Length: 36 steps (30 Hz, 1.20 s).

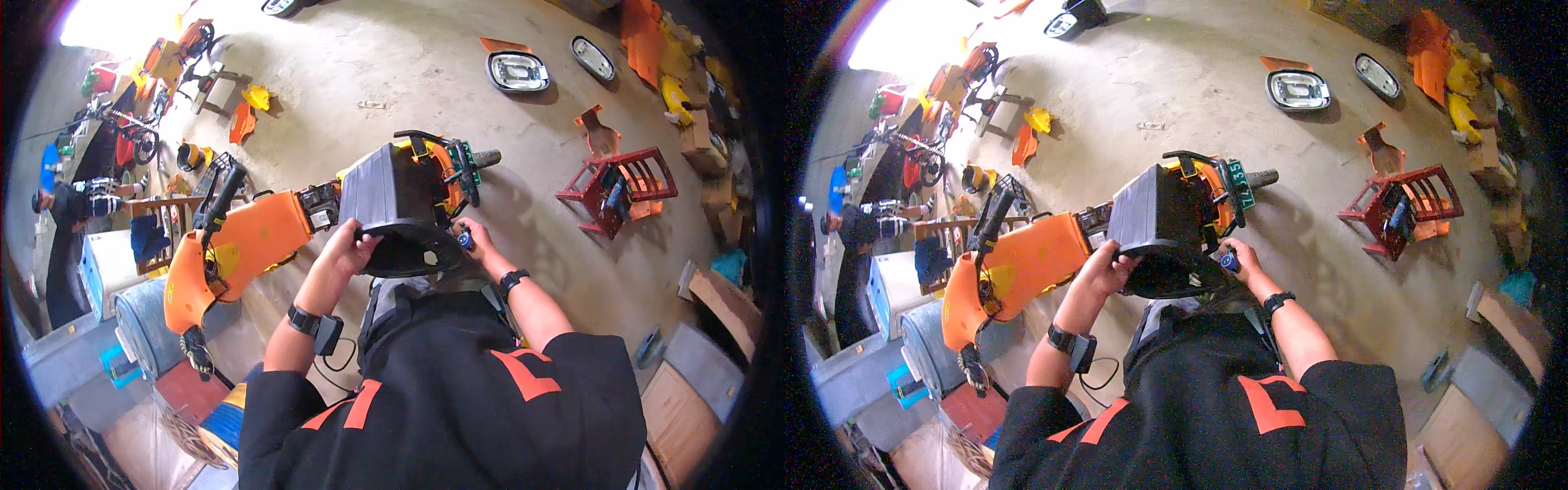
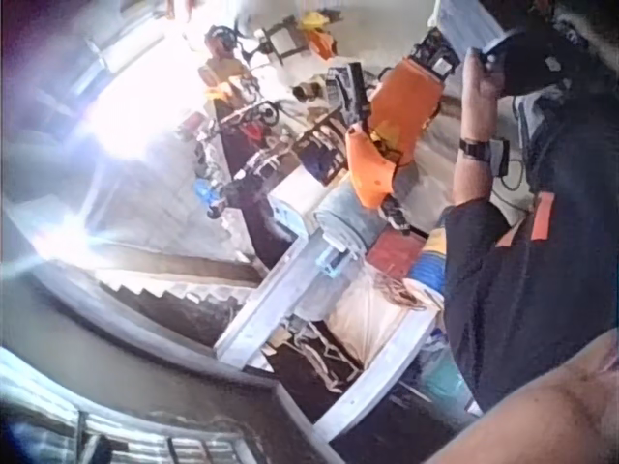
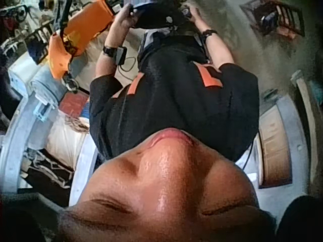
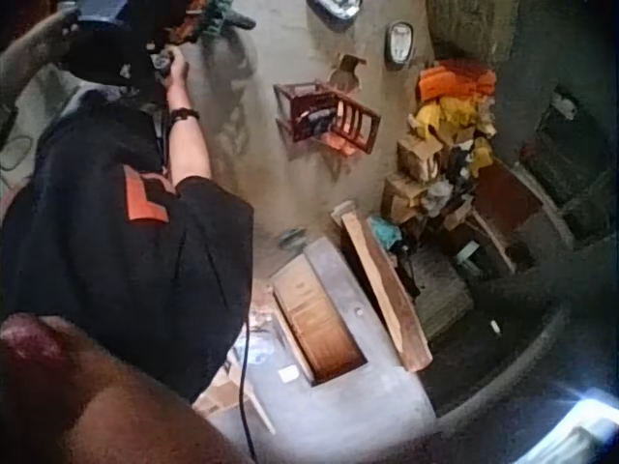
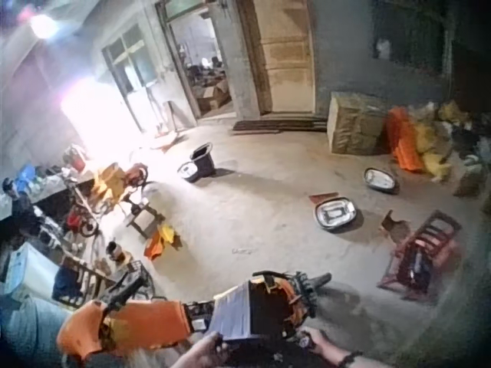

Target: The recorder is repairing a yellow electric moped, using a drill to remove and install components like the battery box and storage compartment.

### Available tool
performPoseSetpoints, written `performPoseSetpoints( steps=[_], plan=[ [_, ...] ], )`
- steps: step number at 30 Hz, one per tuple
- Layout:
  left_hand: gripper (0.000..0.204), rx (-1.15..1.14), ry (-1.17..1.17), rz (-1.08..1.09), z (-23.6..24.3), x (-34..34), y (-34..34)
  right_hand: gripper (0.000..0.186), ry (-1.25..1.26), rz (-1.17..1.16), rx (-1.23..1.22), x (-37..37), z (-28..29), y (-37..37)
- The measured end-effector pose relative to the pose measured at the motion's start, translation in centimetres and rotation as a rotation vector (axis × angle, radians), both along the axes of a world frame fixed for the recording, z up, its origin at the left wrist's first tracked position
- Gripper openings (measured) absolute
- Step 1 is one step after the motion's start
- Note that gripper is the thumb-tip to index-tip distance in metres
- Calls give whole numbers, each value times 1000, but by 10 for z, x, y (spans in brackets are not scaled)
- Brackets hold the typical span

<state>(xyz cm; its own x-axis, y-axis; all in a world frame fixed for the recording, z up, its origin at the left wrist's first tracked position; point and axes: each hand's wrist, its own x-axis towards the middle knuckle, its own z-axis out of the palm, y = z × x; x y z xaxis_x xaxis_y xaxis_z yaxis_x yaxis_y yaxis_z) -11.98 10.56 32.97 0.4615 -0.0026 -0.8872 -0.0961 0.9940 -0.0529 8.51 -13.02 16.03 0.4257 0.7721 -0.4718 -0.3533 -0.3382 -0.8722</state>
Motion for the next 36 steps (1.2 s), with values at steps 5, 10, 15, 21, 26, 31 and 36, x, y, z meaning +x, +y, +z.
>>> performPoseSetpoints(
  steps=[5,10,15,21,26,31,36],
  plan=[
    [27,65,219,1,0,8,-15,6,423,-105,-12,-2,-24,-1],
    [28,11,269,95,-14,50,-5,8,177,-82,146,-8,-6,8],
    [31,133,303,112,-68,95,11,20,889,-268,-11,0,-6,22],
    [24,82,248,269,-89,97,40,32,-368,19,-127,-19,-11,3],
    [38,127,265,319,-88,127,55,24,-40,-289,-123,-26,-12,1],
    [50,309,172,284,-123,109,75,34,380,-314,-219,-19,18,14],
    [33,1280,447,-478,-174,43,59,37,247,-293,-160,-22,7,2]
  ],
)
